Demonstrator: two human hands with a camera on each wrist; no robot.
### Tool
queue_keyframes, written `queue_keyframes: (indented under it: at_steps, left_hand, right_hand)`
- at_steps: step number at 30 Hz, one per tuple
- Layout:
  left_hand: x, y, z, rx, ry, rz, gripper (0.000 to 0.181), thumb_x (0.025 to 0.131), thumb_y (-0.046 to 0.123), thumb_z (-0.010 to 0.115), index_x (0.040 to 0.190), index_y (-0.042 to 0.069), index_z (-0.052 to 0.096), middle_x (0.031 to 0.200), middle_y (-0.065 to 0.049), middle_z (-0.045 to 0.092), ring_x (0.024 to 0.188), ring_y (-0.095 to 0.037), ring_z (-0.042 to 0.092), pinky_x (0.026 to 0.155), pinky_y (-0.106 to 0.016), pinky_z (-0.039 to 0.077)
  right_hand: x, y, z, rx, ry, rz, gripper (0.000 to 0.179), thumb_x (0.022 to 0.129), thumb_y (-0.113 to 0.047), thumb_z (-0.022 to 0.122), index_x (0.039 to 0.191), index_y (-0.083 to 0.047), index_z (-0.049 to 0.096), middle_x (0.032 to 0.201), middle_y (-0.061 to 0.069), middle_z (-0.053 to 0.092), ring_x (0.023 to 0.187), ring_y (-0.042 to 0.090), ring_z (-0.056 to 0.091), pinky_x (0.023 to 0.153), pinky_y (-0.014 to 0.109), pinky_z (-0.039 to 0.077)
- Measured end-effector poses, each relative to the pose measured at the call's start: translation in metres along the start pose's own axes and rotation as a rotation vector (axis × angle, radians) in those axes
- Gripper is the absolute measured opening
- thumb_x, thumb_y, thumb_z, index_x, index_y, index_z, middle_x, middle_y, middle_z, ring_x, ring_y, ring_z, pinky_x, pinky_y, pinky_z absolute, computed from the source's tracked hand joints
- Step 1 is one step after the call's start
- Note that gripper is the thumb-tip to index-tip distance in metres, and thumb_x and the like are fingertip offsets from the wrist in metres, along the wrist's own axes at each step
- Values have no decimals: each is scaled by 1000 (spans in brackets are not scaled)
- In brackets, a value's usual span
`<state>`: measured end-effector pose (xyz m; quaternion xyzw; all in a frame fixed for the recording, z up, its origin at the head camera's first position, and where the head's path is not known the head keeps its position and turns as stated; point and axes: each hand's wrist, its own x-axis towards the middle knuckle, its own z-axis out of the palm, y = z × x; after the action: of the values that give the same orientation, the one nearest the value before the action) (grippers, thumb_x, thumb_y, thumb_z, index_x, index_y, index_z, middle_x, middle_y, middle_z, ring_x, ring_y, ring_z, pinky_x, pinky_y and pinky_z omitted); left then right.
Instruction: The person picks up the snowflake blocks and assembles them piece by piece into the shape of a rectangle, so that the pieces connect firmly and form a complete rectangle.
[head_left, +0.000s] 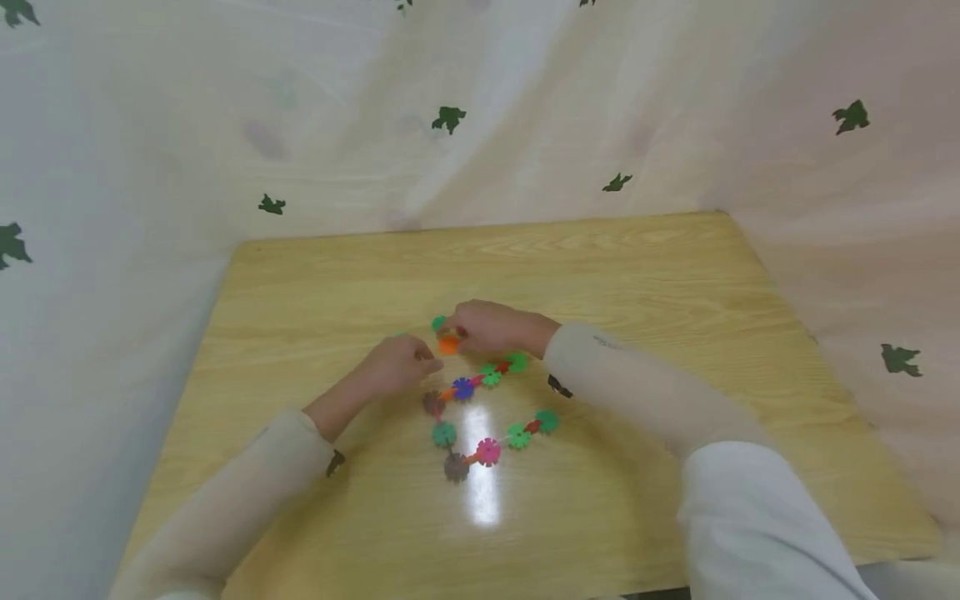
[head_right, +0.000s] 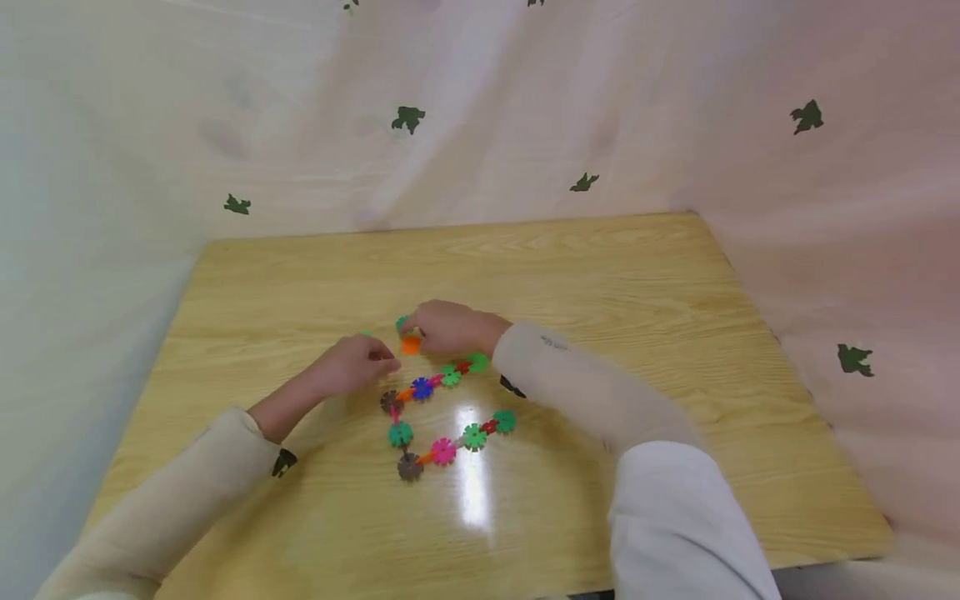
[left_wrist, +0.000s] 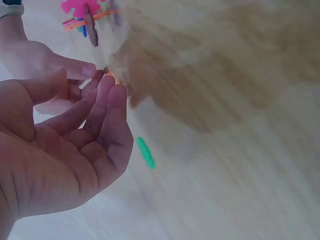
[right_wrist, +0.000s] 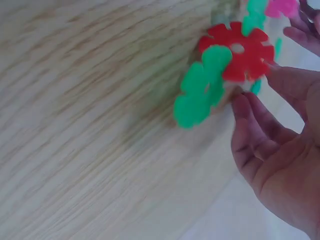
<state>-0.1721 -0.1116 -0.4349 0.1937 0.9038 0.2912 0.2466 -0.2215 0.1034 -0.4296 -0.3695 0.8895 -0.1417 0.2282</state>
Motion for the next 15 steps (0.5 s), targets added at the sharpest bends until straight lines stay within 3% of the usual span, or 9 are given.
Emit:
queue_keyframes:
  at_steps: [4, 6, 10, 15]
  left_hand:
    - [1, -4, 5, -31, -46, 39, 32, 101, 30, 61, 110, 1, 72, 102, -8, 73, 93, -23, 68, 80, -38, 59]
    - [0, -4, 8, -52, -74, 41, 27, 101, 26, 61, 106, 2, 72, 95, -5, 72, 87, -20, 67, 75, -35, 59]
    - [-5, -5, 12, -58, -93, 38, 18, 100, 17, 59, 94, 5, 72, 80, -2, 68, 67, -16, 58, 59, -28, 51]
    - [-13, -12, 21, -52, -99, 62, 19, 98, 15, 59, 84, 11, 72, 74, 1, 66, 60, -12, 52, 54, -24, 45]
  right_hand:
    - [7, -11, 2, -163, 19, 0, 26, 98, -15, 68, 124, -14, 70, 107, 6, 59, 95, 18, 56, 83, 29, 53]
    - [7, -10, 3, -170, 23, 17, 22, 96, -14, 69, 118, -13, 71, 107, 5, 59, 97, 18, 57, 85, 29, 53]
    - [2, 1, 5, -85, -2, 61, 17, 92, -10, 70, 108, -11, 67, 101, 1, 60, 94, 16, 56, 83, 26, 51]
    - [-15, 21, 8, 110, 35, 156, 14, 89, -6, 69, 96, -11, 58, 87, 1, 58, 79, 16, 52, 69, 28, 48]
